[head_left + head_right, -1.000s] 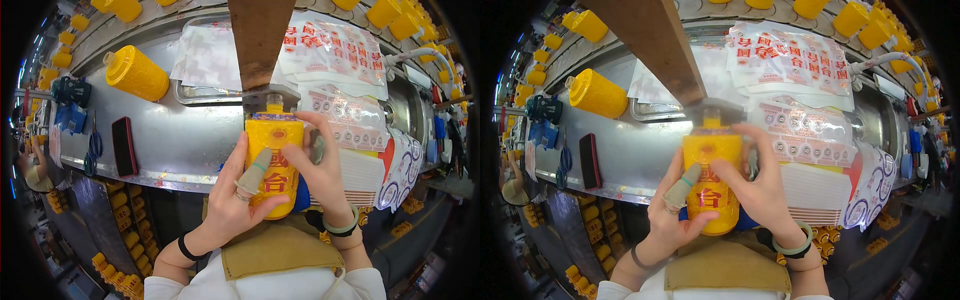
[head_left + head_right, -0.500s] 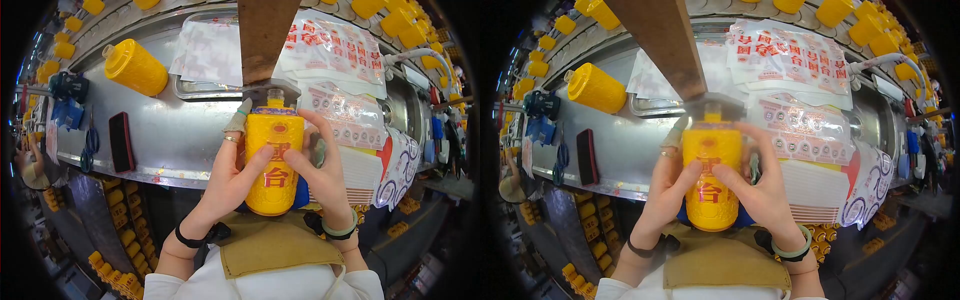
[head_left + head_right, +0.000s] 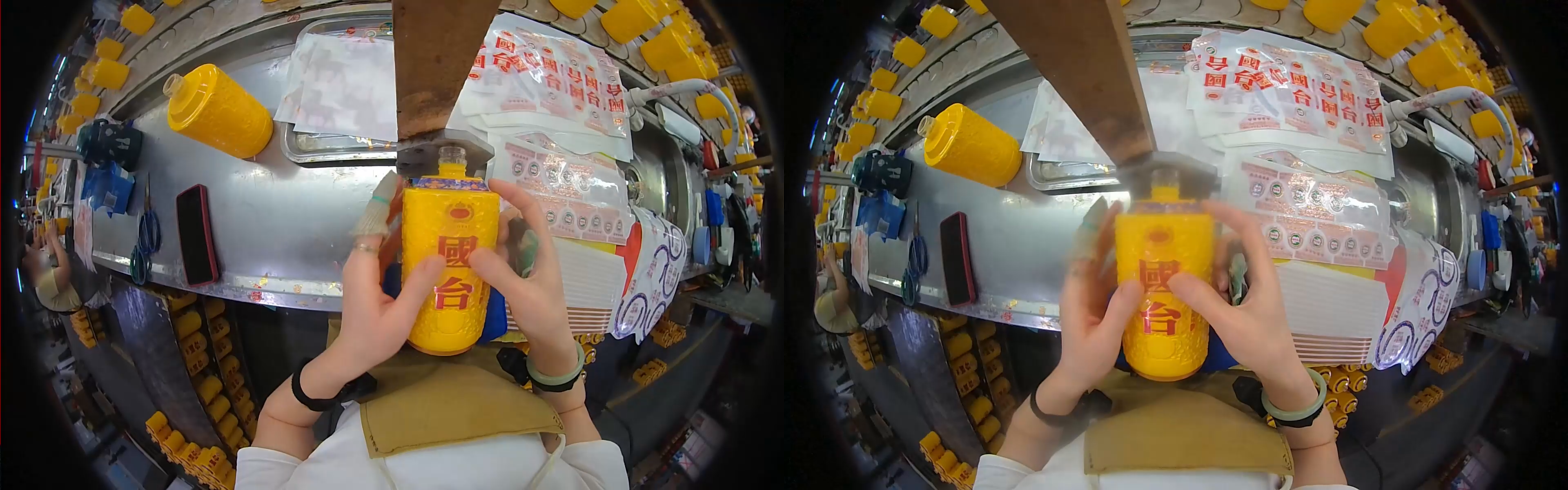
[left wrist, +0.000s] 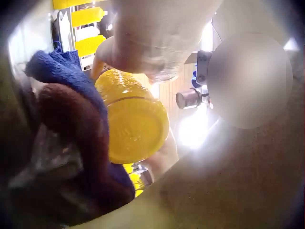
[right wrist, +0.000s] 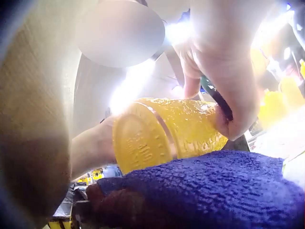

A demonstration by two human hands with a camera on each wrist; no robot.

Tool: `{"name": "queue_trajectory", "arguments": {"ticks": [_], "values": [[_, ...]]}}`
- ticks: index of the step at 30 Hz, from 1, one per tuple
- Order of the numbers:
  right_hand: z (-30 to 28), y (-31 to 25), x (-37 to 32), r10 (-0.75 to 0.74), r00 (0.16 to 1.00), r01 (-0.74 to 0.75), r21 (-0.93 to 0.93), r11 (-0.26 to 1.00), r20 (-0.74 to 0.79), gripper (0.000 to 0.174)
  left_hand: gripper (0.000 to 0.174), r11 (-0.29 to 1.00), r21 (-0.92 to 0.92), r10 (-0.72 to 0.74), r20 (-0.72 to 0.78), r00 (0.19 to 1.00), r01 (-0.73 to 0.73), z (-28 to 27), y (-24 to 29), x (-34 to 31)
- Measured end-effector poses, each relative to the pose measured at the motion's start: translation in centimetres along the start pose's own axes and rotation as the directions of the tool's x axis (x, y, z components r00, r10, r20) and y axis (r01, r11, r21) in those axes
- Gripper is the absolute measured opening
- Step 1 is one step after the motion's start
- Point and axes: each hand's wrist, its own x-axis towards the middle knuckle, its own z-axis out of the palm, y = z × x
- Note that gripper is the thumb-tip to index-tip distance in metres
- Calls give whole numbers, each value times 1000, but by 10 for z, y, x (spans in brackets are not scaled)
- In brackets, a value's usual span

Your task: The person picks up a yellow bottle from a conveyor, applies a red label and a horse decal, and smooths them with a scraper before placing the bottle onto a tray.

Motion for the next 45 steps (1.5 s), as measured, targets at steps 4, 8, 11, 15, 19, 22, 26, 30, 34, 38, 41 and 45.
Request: {"name": "queue_trajectory", "arguments": {"ticks": [4,8,11,15,19,22,26,30,34,38,41,45], "values": [[-2,-2,-3,14,1000,-15,37,999,28,57,61,703,552,412,198,889,-449,-22,-1,-6],[-4,-1,-3,33,998,-36,72,997,49,50,65,624,616,385,293,875,-481,-30,-6,-4],[-4,-2,-3,19,998,-23,75,997,52,48,65,455,726,318,408,856,-515,-22,18,-2],[-4,-3,-4,20,998,-27,116,993,62,46,63,272,841,213,422,881,-468,-7,32,-3],[-8,1,-3,17,997,-27,113,993,80,45,65,345,786,336,407,849,-513,-23,9,-5],[-6,1,-3,17,997,-25,106,994,77,45,67,625,671,319,246,915,-399,-27,-2,-10],[0,-2,-1,-6,999,5,15,1000,54,53,65,429,763,301,385,873,-484,-19,19,-7],[-1,-2,0,-13,998,14,-16,1000,53,54,60,299,796,301,445,843,-527,-14,27,-3],[-5,0,-1,14,998,-19,80,997,60,48,56,485,703,296,428,854,-520,-33,12,-8],[-4,-1,-1,19,997,-28,115,993,78,43,54,480,693,319,433,843,-538,-36,7,-12],[-4,0,-2,11,997,-18,100,995,71,43,52,418,727,309,450,838,-545,-23,19,-14],[-6,2,-3,14,997,-20,84,996,74,47,53,305,803,301,429,852,-512,-11,25,-16]]}}
